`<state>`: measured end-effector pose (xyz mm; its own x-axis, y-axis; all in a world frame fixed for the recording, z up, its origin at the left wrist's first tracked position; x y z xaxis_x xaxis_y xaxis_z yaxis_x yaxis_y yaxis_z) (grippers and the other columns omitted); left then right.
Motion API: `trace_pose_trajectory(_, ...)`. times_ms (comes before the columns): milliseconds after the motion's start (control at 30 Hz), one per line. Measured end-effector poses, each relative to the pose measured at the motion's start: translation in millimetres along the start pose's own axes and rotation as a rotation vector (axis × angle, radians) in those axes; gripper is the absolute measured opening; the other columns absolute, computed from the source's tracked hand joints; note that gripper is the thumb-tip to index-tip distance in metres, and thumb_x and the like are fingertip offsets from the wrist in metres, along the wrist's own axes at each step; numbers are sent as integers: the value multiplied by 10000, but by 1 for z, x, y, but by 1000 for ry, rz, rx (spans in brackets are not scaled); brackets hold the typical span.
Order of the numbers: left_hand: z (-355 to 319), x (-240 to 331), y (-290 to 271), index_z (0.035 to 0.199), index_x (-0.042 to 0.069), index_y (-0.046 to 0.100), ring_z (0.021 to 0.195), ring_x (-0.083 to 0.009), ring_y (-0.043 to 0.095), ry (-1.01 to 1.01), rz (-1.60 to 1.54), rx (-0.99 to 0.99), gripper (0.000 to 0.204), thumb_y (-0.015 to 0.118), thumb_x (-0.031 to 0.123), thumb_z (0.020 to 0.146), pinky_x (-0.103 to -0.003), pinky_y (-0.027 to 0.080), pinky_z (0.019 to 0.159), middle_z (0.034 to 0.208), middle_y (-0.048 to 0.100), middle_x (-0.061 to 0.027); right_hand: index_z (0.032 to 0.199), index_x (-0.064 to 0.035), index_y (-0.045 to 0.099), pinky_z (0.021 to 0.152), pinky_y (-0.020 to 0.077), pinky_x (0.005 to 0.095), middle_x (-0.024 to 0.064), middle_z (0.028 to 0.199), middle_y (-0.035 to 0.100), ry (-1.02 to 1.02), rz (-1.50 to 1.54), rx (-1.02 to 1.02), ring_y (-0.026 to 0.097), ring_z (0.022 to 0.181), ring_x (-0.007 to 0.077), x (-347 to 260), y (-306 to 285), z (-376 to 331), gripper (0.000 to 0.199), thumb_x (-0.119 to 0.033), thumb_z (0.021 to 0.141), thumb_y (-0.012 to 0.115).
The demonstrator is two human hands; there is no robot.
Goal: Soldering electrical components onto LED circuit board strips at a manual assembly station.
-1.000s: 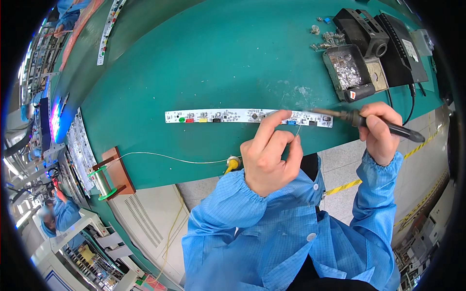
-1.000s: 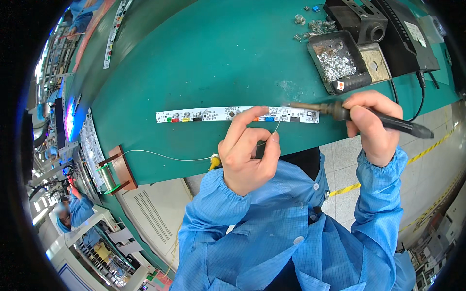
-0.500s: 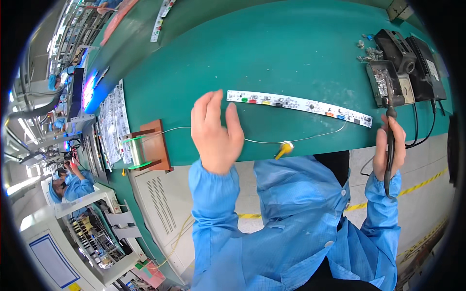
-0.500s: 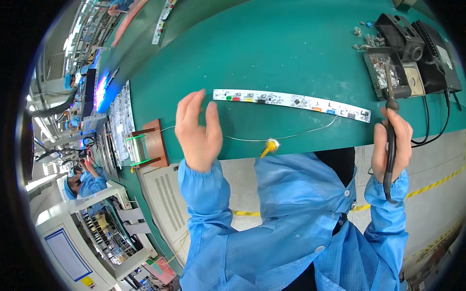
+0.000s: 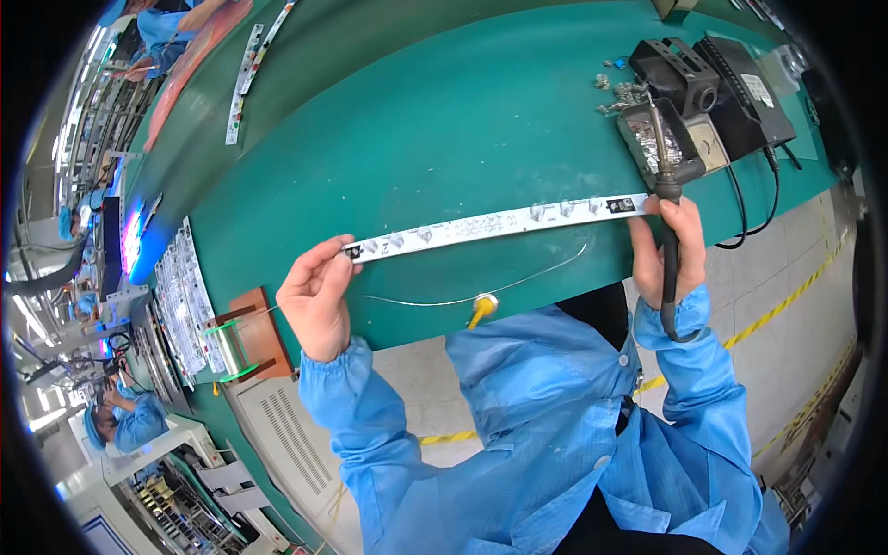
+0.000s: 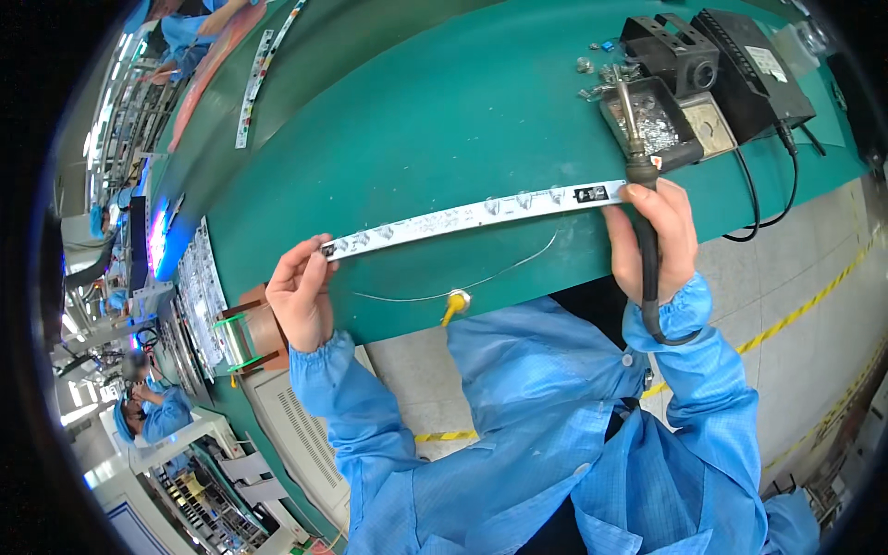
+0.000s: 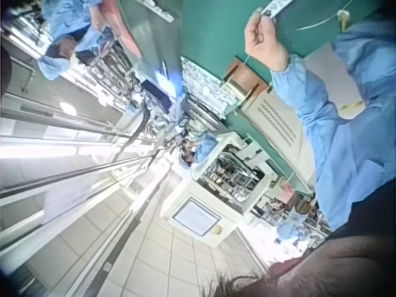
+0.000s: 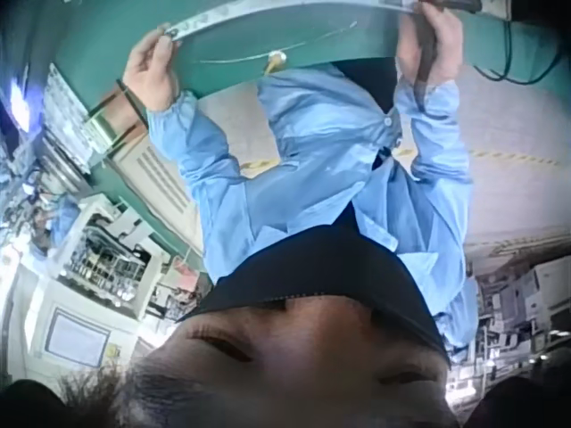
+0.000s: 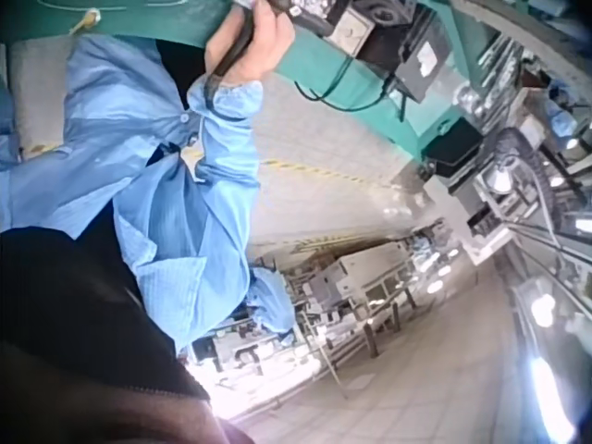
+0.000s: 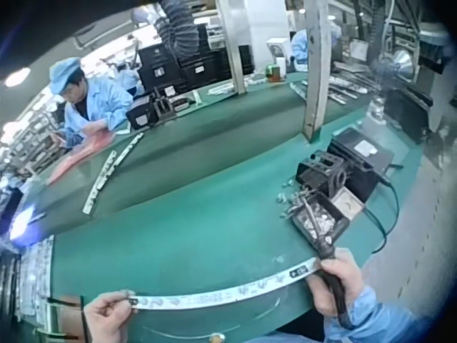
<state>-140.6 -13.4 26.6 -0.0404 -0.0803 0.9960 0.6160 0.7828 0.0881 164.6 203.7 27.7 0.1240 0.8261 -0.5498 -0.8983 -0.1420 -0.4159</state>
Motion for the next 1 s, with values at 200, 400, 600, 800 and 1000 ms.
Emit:
trace_pose_trajectory(200,-9,5,-1,993,-73,654,902,-216,649,69,-31,-82,206,649,-92,788,-305,551,793,1124,615,-232,1219,-40,481,848,458,341,160,1038,573,83,46,22,570,954,246,7,-2,-5,559,196,727,604)
trace_pose_trajectory(400,-22,21,0,1028,-86,647,1015,-251,616,135,24,-141,308,638,-140,725,-327,501,888,1137,607,-230,1217,-7,498,880,457,322,139,1043,575,165,56,41,568,978,223,15,-1,-9,476,161,784,600)
trace_pose_trajectory(600,-34,28,1,1004,-76,640,961,-210,631,147,-10,-138,316,636,-182,707,-289,524,830,1120,617,-220,1243,8,490,905,459,340,159,1082,587,187,56,54,585,996,224,17,-1,-13,479,144,800,611)
trace_pose_trajectory(800,-35,29,4,944,-69,667,901,-205,653,180,61,-132,276,652,-183,692,-269,540,772,1068,646,-217,1237,0,498,904,459,339,150,1064,598,172,10,59,587,993,223,17,-6,-14,481,135,793,624)
trace_pose_trajectory(1000,-27,16,-15,932,-57,681,922,-210,652,182,153,-52,271,658,-171,687,-284,537,796,1059,654,-218,1179,2,515,856,465,344,155,998,589,79,49,12,584,932,239,4,4,-5,478,176,744,608)
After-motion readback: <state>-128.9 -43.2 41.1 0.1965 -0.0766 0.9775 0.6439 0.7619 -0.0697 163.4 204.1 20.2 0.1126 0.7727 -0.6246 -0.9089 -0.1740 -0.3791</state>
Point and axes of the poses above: each hand's wrist, its own z-axis towards the middle knuckle, its own y-axis out of the palm, x = y × z, the point moved 5 cm from there along z, towards the middle knuckle
